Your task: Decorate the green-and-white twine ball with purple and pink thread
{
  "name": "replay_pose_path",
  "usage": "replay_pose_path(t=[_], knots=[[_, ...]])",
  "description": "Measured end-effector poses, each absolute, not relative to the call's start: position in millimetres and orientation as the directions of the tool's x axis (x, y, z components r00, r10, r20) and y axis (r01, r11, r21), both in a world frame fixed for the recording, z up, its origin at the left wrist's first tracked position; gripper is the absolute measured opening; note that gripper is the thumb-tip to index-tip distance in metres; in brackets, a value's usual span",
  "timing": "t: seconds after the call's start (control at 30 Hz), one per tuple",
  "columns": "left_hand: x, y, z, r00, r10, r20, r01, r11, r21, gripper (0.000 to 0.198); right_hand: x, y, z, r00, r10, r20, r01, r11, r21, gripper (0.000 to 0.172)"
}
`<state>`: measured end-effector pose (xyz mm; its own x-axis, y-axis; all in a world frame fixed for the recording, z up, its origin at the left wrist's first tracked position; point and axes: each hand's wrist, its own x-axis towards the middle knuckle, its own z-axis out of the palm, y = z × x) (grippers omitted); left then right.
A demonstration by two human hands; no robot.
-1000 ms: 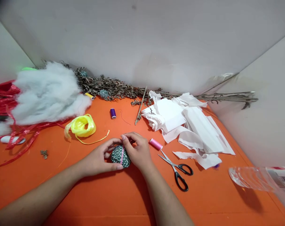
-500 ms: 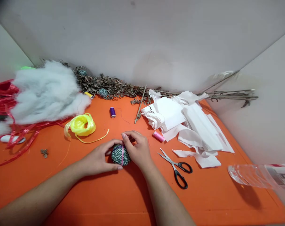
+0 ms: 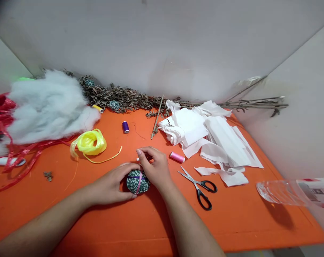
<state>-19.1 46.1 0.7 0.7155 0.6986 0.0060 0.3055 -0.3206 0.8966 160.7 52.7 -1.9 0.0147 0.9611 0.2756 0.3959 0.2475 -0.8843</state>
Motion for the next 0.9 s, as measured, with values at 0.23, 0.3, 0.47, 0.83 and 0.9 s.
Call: replay_pose_path(t=[0.23, 0.3, 0.47, 0.83, 0.9], knots=[[-15, 40, -6, 0.710, 0.682, -0.176, 0.206, 0.038, 0.978, 0.078, 156, 50, 0, 0.059, 0.949, 0.311, 0.415, 0.260, -0.872, 0.019], [-13, 40, -9, 0.714, 0.671, -0.199, 0.135, 0.147, 0.980, 0.077, 156, 49, 0, 0.055, 0.945, 0.321, 0.434, 0.267, -0.860, 0.019], [-12, 41, -11, 0.718, 0.653, -0.241, 0.043, 0.304, 0.952, 0.053, 157, 49, -2, 0.059, 0.949, 0.311, 0.432, 0.257, -0.865, 0.020], [-16, 43, -8, 0.679, 0.715, -0.167, 0.185, 0.053, 0.981, 0.055, 159, 50, -1, 0.159, 0.953, 0.257, 0.368, 0.184, -0.912, 0.022], [-16, 43, -9, 0.675, 0.724, -0.143, 0.187, 0.019, 0.982, 0.061, 159, 50, 0, 0.169, 0.950, 0.262, 0.369, 0.186, -0.911, 0.022]])
